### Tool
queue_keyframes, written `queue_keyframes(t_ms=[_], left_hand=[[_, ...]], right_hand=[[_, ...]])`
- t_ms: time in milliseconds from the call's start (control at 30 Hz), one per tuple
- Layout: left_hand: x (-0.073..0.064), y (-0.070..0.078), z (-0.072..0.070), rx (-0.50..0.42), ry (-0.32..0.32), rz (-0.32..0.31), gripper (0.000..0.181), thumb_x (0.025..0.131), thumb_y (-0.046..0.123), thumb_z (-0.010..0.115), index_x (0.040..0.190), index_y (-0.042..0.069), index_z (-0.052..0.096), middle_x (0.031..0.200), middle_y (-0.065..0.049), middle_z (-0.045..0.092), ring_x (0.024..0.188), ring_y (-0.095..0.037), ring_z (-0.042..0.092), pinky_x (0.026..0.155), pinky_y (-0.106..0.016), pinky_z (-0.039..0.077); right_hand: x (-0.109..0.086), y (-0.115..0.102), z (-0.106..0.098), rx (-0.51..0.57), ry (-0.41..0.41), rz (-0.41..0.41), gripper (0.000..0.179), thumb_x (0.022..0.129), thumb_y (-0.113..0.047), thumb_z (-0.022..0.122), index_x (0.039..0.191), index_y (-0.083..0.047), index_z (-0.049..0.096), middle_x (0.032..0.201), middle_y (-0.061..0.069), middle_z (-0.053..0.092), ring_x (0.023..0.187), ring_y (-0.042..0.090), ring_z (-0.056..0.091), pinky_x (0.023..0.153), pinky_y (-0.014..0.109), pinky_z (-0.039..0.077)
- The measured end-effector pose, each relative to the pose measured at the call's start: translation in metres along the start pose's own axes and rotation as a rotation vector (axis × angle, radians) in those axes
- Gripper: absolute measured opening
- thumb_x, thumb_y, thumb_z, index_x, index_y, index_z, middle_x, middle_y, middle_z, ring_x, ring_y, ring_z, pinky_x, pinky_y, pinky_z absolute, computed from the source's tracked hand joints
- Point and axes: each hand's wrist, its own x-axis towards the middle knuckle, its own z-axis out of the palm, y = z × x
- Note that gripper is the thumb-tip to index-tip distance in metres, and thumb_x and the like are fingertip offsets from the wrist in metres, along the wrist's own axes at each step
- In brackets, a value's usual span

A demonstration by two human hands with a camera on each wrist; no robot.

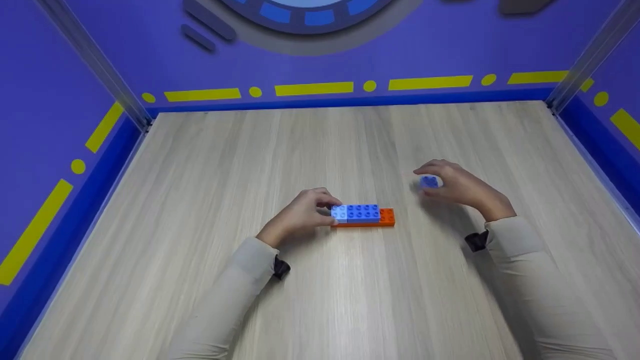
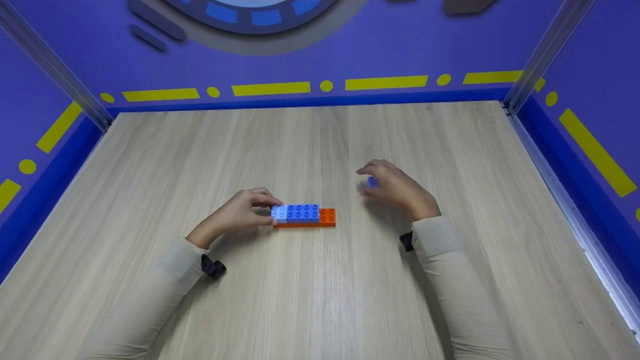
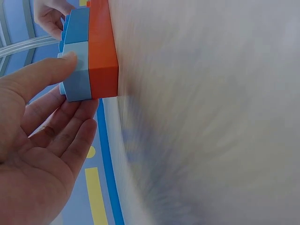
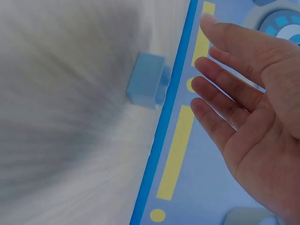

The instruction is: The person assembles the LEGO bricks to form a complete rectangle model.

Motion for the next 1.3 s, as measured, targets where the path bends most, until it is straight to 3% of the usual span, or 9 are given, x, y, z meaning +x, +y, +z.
queue_keyframes(t_ms=[267,700,1300], left_hand=[[-0.001,0.0,-0.001,-0.003,0.001,-0.013,0.037,0.08,0.009,0.076,0.117,0.009,0.07,0.108,-0.002,0.064,0.105,-0.015,0.059,0.097,-0.03,0.049],[-0.001,-0.002,0.001,-0.016,0.014,0.006,0.037,0.079,0.008,0.076,0.116,0.007,0.07,0.107,-0.003,0.065,0.102,-0.016,0.06,0.098,-0.033,0.049],[-0.001,0.0,-0.001,-0.022,0.006,-0.014,0.037,0.079,0.009,0.077,0.116,0.007,0.07,0.107,-0.003,0.065,0.103,-0.015,0.06,0.098,-0.034,0.049]], right_hand=[[-0.002,0.009,-0.002,-0.021,-0.009,0.013,0.044,0.087,-0.007,0.067,0.128,0.004,0.057,0.129,0.024,0.055,0.124,0.042,0.047,0.103,0.057,0.038],[-0.003,0.019,0.002,0.009,-0.031,0.11,0.047,0.087,-0.009,0.066,0.13,0.004,0.055,0.134,0.025,0.051,0.126,0.042,0.045,0.105,0.058,0.036],[0.0,0.024,0.009,0.013,0.021,0.075,0.041,0.085,-0.002,0.067,0.124,0.009,0.058,0.121,0.026,0.059,0.114,0.041,0.055,0.096,0.054,0.045]])
